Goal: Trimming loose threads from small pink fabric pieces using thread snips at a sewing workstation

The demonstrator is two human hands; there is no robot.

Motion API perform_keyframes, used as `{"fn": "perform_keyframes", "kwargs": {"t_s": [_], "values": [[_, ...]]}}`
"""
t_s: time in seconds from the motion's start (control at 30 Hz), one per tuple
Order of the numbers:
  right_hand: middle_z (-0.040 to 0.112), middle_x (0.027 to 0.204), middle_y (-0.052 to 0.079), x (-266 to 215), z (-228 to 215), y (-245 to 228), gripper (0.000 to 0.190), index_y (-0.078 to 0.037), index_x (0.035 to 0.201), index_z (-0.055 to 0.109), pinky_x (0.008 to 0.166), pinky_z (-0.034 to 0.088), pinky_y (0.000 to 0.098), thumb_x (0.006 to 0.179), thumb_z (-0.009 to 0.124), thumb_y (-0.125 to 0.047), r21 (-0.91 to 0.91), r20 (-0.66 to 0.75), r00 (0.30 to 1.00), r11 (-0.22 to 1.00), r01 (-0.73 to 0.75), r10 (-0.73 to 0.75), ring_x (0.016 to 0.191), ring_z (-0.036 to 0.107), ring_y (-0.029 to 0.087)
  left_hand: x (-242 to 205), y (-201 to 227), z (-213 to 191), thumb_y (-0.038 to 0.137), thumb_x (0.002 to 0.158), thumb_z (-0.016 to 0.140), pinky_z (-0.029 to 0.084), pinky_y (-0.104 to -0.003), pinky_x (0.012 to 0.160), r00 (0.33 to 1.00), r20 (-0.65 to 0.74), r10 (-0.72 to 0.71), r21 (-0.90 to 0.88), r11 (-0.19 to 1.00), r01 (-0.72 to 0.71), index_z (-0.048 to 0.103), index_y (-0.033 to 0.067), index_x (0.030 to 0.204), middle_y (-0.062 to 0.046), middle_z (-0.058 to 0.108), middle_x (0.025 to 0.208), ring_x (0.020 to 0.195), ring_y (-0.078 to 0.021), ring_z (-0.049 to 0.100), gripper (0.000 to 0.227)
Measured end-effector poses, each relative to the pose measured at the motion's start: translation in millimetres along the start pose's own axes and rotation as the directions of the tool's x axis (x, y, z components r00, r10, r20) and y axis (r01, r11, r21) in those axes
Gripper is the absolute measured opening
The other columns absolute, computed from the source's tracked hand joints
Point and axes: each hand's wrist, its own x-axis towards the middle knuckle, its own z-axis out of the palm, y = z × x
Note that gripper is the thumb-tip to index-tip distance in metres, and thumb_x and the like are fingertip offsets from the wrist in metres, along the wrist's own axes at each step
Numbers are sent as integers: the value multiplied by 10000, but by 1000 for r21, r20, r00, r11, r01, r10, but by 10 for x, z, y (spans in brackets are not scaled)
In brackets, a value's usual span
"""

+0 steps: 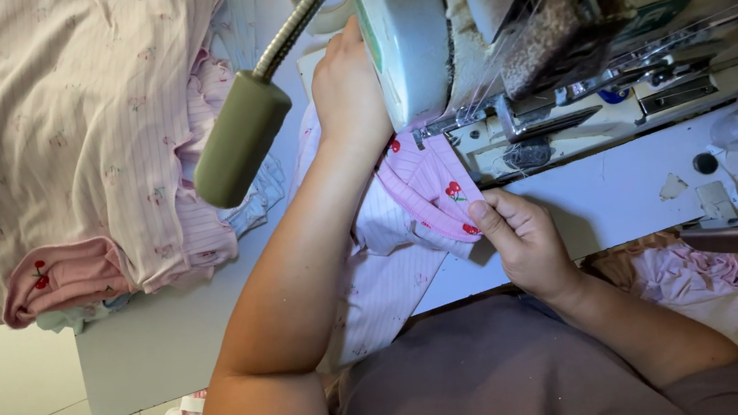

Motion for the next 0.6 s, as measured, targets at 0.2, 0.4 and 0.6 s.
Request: {"fn": "perform_keyframes", "kwargs": {"t_s": [0.2,0.4,0.6], "values": [[726,943,-13,-15,-8,-12,294,-50,1050,726,780,521,272,1089,520,-255,-72,-47,999,997,-1,-3,878,640,102,20,-34,151,265,852,533,453,-543,672,995,-68,-75,-28,997,73,555,121,958,-122,640,835,827,-407,615,180],[727,958,-6,-42,-20,-5,296,-50,1050,729,792,526,277,1089,517,-252,-68,-49,999,998,4,-7,891,649,111,35,53,-39,261,837,538,455,-503,664,997,-72,-20,-57,998,16,551,122,910,-129,636,805,805,-388,631,158],[749,1022,11,-1,14,0,295,-47,1099,733,868,539,276,1089,512,-242,-61,-5,999,997,40,-40,953,675,121,132,105,-148,376,881,516,489,-491,712,998,46,-45,-161,986,51,619,131,852,-128,703,881,881,-365,675,267]]}}
